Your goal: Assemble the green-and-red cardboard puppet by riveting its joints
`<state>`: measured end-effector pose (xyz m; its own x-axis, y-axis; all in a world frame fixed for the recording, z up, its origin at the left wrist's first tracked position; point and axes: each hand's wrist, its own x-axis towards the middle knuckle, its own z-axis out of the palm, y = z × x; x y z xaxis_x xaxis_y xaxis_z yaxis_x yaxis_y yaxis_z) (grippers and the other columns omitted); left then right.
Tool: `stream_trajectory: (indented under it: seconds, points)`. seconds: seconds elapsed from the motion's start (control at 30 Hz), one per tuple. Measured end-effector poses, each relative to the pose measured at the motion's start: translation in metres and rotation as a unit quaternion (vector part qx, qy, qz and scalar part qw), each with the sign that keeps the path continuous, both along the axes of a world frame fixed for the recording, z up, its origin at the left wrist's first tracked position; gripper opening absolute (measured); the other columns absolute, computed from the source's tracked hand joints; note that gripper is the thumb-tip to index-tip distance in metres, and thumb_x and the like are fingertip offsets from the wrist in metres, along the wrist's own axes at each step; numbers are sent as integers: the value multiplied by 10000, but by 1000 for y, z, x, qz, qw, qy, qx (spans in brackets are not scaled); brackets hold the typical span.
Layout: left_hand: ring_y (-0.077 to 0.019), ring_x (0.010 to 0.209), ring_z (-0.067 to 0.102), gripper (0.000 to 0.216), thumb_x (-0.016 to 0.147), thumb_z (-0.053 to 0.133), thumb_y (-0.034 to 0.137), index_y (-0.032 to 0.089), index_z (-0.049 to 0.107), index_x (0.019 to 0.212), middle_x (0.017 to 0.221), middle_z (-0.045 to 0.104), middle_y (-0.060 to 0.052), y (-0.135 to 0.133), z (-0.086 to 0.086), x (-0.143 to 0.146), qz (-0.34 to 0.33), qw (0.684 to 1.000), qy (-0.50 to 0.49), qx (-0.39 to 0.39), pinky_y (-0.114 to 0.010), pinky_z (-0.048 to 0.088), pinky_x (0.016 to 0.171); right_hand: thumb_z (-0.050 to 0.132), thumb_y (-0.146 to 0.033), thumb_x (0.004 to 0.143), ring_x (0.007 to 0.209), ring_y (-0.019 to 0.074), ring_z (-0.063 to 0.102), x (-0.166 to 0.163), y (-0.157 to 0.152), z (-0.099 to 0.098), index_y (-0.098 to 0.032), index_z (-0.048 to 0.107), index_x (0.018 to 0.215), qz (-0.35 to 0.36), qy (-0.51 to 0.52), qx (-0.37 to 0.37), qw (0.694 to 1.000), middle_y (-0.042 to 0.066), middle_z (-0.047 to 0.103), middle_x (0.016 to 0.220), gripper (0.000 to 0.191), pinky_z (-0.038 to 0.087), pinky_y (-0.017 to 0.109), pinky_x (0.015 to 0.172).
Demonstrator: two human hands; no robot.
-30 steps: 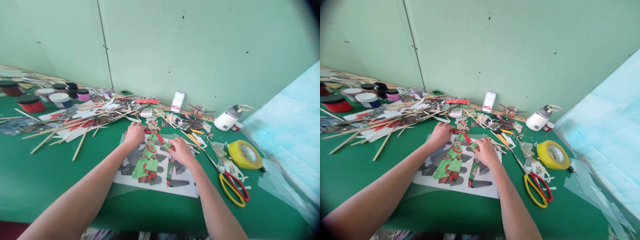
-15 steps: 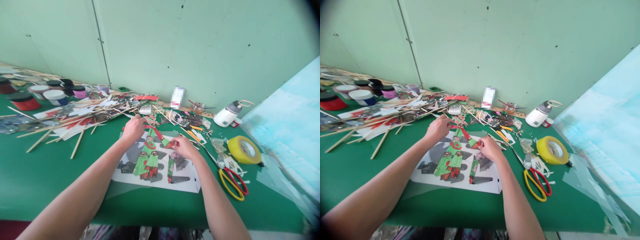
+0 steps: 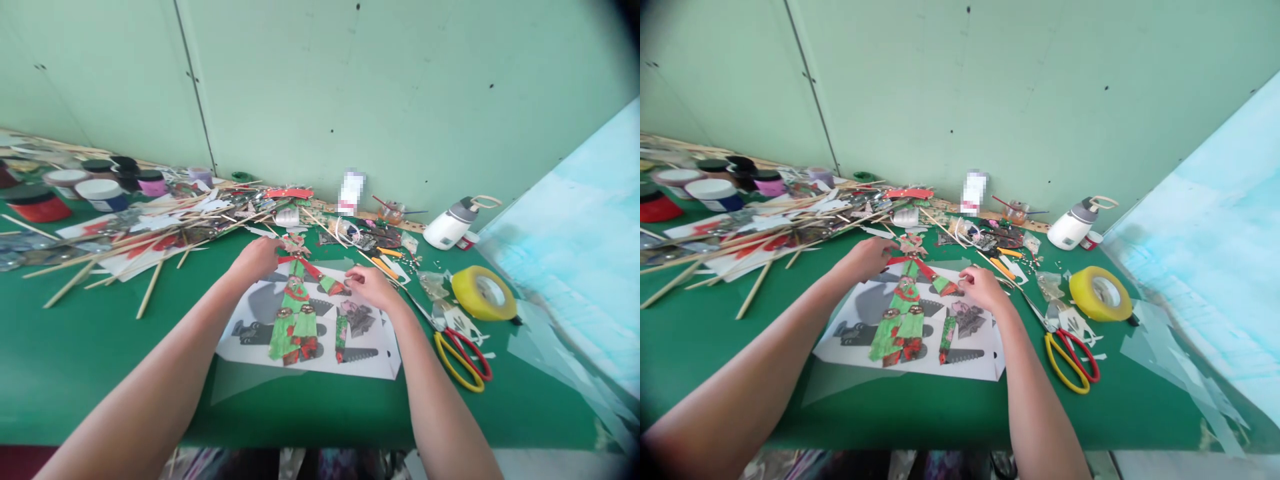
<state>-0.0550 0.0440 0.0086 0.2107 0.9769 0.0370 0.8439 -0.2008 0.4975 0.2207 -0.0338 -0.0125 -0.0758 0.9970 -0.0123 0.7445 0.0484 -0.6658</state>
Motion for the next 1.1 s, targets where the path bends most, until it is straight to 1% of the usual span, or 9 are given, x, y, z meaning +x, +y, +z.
stream_trajectory:
  seconds: [0.1, 0.23, 0.43, 0.63, 0.73, 0.83, 0.9, 1.03, 1.1]
  points:
    - [-194, 599, 642, 431, 708, 567, 158, 231, 668, 1120, 958, 697, -88, 0, 0, -1, 9, 998, -39, -37, -238, 473, 420, 650, -206, 725, 691, 156, 617, -2, -4, 1, -179, 693, 932, 27, -2, -21, 999, 32, 692, 779, 213, 450, 246, 632]
    - [-204, 620, 648, 385, 642, 638, 184, 201, 696, 1023, 1007, 683, -97, 2, -6, 0, 51, 987, -139, -57, -225, 466, 363, 644, -175, 725, 641, 132, 603, -3, -6, 3, -184, 684, 952, 52, -50, -34, 997, 8, 677, 740, 231, 422, 221, 586]
    - [-180, 615, 643, 163, 684, 576, 166, 147, 692, 798, 686, 666, -53, 5, -7, 2, 63, 952, -270, -130, -223, 505, 488, 600, -294, 804, 692, 162, 591, -9, -2, 0, -168, 681, 901, 16, -96, 10, 995, 49, 646, 781, 178, 415, 254, 631]
    - [-158, 630, 660, 183, 737, 517, 125, 132, 662, 849, 733, 688, -63, 1, -2, 1, 59, 915, -357, -180, -268, 544, 634, 660, -283, 761, 780, 175, 574, -14, -4, -3, -183, 692, 882, 26, -128, 43, 991, 68, 604, 880, 161, 418, 271, 702]
    - [-162, 637, 663, 172, 740, 527, 126, 130, 657, 851, 735, 689, -67, 1, -3, 0, 56, 901, -386, -192, -292, 548, 670, 689, -275, 717, 732, 170, 574, -15, -4, -5, -194, 700, 806, 16, -74, 62, 995, 50, 622, 815, 121, 421, 272, 688]
    - [-167, 647, 660, 148, 732, 560, 142, 128, 660, 840, 722, 684, -67, 3, -5, 0, 54, 894, -400, -195, -296, 542, 668, 650, -295, 737, 681, 168, 593, -7, -1, -4, -203, 708, 808, -26, -11, 89, 996, 37, 663, 747, 130, 436, 272, 671]
    - [-164, 647, 654, 152, 723, 586, 153, 129, 660, 853, 721, 681, -62, 5, -7, 0, 54, 893, -404, -191, -289, 533, 656, 591, -320, 776, 702, 182, 617, 5, 2, -1, -194, 705, 835, -80, 7, 113, 990, 52, 690, 765, 180, 450, 282, 682]
    - [-171, 682, 661, 241, 673, 648, 168, 133, 652, 911, 744, 685, -57, 7, -12, -2, 36, 887, -417, -193, -294, 527, 672, 487, -381, 819, 683, 215, 639, 32, 10, 2, -137, 688, 854, -205, 50, 158, 965, 107, 700, 748, 318, 479, 320, 660]
    - [-177, 696, 665, 318, 628, 693, 182, 140, 652, 940, 780, 694, -57, 6, -14, -3, 13, 890, -415, -189, -304, 528, 685, 462, -400, 821, 623, 207, 641, 36, 12, -1, -124, 679, 855, -225, 79, 159, 958, 108, 700, 714, 354, 488, 306, 598]
